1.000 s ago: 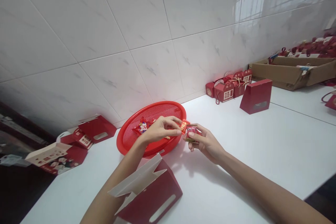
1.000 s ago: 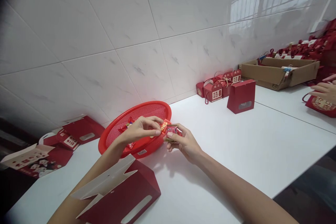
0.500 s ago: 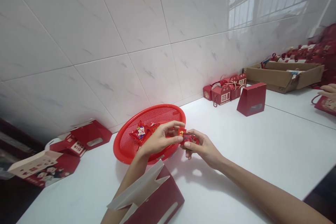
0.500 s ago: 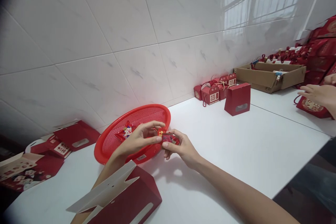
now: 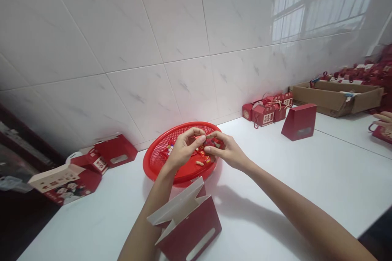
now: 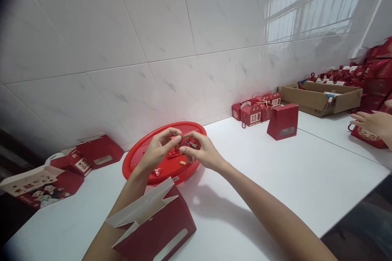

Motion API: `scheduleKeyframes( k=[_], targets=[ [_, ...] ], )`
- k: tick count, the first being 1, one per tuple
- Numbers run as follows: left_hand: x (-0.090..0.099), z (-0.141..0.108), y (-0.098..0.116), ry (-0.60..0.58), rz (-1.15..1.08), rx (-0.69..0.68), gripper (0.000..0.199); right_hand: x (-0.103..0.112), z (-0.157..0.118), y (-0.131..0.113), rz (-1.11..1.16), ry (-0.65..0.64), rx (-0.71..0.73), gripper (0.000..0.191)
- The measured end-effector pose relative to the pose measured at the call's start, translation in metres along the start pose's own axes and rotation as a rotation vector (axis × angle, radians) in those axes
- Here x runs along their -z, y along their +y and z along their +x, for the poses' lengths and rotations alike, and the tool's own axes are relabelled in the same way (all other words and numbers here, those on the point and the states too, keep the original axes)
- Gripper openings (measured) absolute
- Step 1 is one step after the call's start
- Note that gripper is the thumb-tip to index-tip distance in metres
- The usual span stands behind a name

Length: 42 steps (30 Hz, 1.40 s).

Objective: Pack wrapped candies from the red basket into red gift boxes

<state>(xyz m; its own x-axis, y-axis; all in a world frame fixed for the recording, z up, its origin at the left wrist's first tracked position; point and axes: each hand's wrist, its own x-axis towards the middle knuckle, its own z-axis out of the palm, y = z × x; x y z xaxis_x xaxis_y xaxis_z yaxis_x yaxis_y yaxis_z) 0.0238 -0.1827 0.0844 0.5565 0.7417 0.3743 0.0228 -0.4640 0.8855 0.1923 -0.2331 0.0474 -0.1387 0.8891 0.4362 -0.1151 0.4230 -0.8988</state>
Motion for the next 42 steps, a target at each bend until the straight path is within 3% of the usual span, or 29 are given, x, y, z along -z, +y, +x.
scheduleKeyframes(
  k=[4, 12, 17, 29, 33, 42],
  targets=[
    [0.013, 0.000, -0.003, 0.132, 0.021, -0.020, 0.032, -0.012, 0.022, 0.006, -0.058, 0.009, 0.040, 0.031],
    [0.031, 0.002, -0.011, 0.241, 0.258, -0.062, 0.032, -0.036, 0.048, 0.033, 0.006, 0.086, 0.079, 0.034],
    [0.035, 0.002, -0.016, 0.304, 0.392, -0.076, 0.028, -0.043, 0.053, 0.034, 0.072, 0.115, 0.040, 0.037],
    [0.035, 0.004, -0.023, 0.331, 0.600, -0.031, 0.024, -0.032, 0.060, 0.041, 0.380, 0.335, -0.209, 0.036],
    [0.033, 0.004, -0.026, 0.295, 0.665, -0.007, 0.024, -0.030, 0.059, 0.041, 0.378, 0.338, -0.224, 0.030],
    [0.032, 0.005, -0.030, 0.281, 0.668, 0.035, 0.026, -0.030, 0.054, 0.042, 0.248, 0.347, -0.152, 0.037]
  ],
)
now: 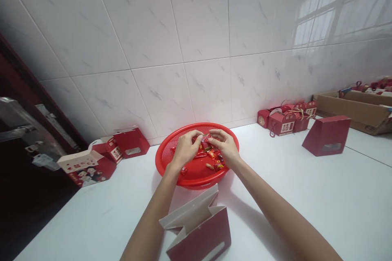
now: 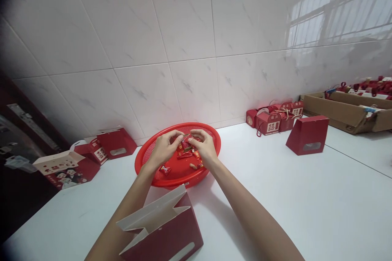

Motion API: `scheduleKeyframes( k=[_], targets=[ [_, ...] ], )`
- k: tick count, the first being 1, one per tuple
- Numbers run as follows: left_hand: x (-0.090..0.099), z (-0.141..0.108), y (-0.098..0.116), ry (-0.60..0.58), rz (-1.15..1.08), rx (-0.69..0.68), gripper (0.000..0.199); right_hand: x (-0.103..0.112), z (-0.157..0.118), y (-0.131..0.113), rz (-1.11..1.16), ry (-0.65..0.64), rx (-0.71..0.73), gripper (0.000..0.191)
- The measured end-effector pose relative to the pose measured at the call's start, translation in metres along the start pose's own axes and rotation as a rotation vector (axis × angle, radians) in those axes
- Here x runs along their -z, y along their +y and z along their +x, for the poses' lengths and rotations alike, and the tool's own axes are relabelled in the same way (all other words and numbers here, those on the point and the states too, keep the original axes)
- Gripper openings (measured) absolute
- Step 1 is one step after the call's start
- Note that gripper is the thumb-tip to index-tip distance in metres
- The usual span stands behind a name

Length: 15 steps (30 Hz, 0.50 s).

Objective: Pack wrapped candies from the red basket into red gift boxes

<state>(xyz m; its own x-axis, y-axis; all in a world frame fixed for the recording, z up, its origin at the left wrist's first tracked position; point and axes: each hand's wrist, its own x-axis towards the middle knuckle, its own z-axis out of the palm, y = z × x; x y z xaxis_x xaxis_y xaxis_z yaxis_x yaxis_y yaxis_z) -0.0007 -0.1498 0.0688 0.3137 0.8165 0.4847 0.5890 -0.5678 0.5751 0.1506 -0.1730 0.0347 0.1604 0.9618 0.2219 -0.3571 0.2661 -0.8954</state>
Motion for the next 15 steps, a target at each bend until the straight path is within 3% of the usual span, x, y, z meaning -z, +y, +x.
scheduleKeyframes(
  k=[15],
  targets=[
    [-0.0046, -0.0003, -0.0035, -0.081, -0.269, -0.041, 0.027, -0.0002, 0.0012, 0.0019, -0.027, 0.001, 0.043, 0.037]
  ],
)
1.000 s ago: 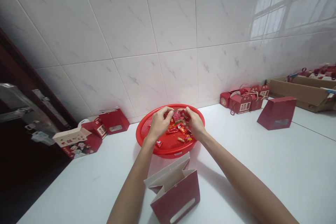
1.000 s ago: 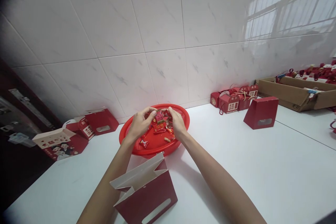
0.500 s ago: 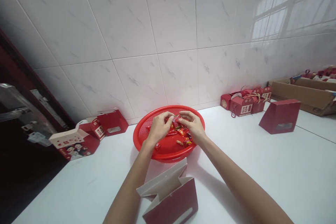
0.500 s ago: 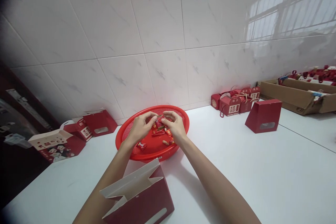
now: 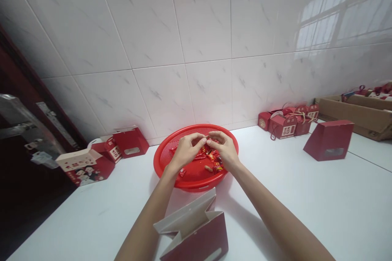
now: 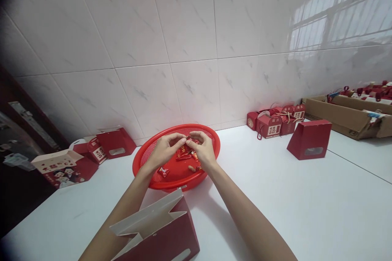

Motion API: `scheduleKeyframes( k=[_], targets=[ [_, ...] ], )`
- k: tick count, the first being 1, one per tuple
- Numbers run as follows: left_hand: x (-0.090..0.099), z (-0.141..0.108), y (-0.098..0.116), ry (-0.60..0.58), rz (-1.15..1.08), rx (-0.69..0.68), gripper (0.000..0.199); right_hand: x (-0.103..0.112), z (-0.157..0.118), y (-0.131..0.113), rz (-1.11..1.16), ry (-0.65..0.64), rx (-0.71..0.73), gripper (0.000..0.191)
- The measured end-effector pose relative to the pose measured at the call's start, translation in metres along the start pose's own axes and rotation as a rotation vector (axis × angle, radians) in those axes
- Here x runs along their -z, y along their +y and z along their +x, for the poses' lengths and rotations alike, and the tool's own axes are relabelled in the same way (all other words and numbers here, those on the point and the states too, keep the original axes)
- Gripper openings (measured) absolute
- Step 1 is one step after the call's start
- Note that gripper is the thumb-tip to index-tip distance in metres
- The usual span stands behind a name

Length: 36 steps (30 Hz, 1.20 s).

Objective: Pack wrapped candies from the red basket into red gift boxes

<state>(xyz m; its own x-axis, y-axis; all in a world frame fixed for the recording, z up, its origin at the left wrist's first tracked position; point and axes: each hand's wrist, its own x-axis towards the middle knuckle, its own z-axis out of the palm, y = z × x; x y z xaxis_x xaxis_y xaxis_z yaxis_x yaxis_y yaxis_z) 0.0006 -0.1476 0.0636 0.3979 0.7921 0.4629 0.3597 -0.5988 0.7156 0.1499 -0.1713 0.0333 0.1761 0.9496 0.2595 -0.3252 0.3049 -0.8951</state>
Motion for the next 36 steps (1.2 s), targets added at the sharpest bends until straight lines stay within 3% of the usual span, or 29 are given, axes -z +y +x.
scheduleKeyframes(
  k=[7, 16, 23, 31, 36],
  targets=[
    [0.001, 0.000, 0.001, -0.002, -0.071, 0.026, 0.029, 0.000, 0.001, 0.001, 0.045, -0.020, 0.038, 0.038],
    [0.001, -0.001, 0.002, 0.015, 0.078, 0.018, 0.027, 0.000, -0.001, -0.001, -0.005, -0.030, 0.036, 0.034],
    [0.001, 0.000, 0.001, 0.032, 0.218, -0.027, 0.028, -0.003, -0.001, 0.002, -0.132, -0.002, -0.055, 0.028],
    [0.001, 0.001, -0.002, 0.009, 0.135, 0.004, 0.027, -0.007, -0.003, -0.003, -0.087, -0.013, -0.140, 0.022],
    [0.001, 0.004, -0.008, 0.083, 0.040, 0.016, 0.027, -0.007, -0.003, -0.004, -0.018, -0.055, -0.198, 0.033]
  ],
)
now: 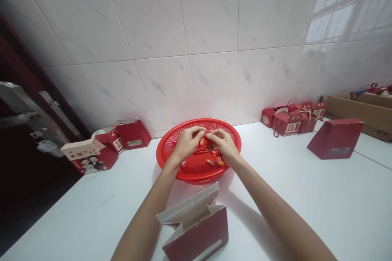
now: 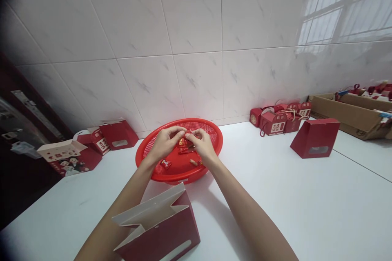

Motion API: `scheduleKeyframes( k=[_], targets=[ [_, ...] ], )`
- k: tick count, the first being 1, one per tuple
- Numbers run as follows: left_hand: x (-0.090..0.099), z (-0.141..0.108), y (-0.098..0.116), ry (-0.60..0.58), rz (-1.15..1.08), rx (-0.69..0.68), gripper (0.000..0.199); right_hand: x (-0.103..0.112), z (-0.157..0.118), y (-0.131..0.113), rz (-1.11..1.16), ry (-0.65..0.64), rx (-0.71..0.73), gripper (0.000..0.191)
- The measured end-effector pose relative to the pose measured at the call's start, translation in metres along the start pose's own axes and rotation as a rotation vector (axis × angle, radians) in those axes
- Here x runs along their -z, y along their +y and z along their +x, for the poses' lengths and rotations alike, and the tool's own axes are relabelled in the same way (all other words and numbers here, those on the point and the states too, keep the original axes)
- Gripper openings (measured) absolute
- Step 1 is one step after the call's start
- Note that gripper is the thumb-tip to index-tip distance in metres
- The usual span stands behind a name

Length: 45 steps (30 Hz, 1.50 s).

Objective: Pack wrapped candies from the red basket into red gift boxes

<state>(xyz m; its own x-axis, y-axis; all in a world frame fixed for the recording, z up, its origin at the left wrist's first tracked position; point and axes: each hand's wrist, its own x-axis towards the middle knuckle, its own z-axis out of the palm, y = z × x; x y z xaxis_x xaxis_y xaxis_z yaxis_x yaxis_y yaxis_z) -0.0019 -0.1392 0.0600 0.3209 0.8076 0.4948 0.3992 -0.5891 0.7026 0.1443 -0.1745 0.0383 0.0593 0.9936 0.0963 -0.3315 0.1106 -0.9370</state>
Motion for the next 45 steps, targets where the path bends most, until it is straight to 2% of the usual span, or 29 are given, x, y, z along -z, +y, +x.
scheduleKeyframes(
  k=[6, 9, 20, 24, 33, 40, 43, 45],
  targets=[
    [0.0008, 0.0015, -0.0051, 0.170, -0.017, 0.044, 0.024, 0.0038, 0.0059, 0.0025, 0.147, -0.021, -0.105, 0.032],
    [0.0007, 0.0007, -0.0036, 0.209, -0.035, 0.059, 0.022, 0.0050, 0.0069, 0.0038, 0.173, -0.027, -0.126, 0.031],
    [-0.0003, 0.0021, -0.0043, 0.125, -0.131, 0.069, 0.030, 0.0037, 0.0057, 0.0049, 0.191, -0.009, -0.094, 0.030],
    [-0.0005, 0.0020, -0.0036, 0.107, -0.151, 0.066, 0.028, 0.0035, 0.0047, 0.0040, 0.210, 0.006, -0.080, 0.031],
    [-0.0002, 0.0013, -0.0034, 0.082, -0.183, 0.047, 0.028, 0.0035, 0.0006, 0.0021, 0.117, 0.033, -0.097, 0.026],
    [-0.0033, -0.0013, -0.0035, 0.066, -0.193, 0.042, 0.032, 0.0034, 0.0018, 0.0018, 0.174, -0.080, -0.057, 0.019],
    [-0.0012, 0.0021, -0.0027, 0.079, -0.239, 0.077, 0.041, 0.0038, 0.0057, -0.0013, 0.296, 0.045, 0.006, 0.017],
    [0.0029, 0.0068, -0.0034, 0.014, -0.223, 0.116, 0.041, 0.0051, 0.0094, -0.0023, 0.398, 0.182, 0.047, 0.014]
  ],
)
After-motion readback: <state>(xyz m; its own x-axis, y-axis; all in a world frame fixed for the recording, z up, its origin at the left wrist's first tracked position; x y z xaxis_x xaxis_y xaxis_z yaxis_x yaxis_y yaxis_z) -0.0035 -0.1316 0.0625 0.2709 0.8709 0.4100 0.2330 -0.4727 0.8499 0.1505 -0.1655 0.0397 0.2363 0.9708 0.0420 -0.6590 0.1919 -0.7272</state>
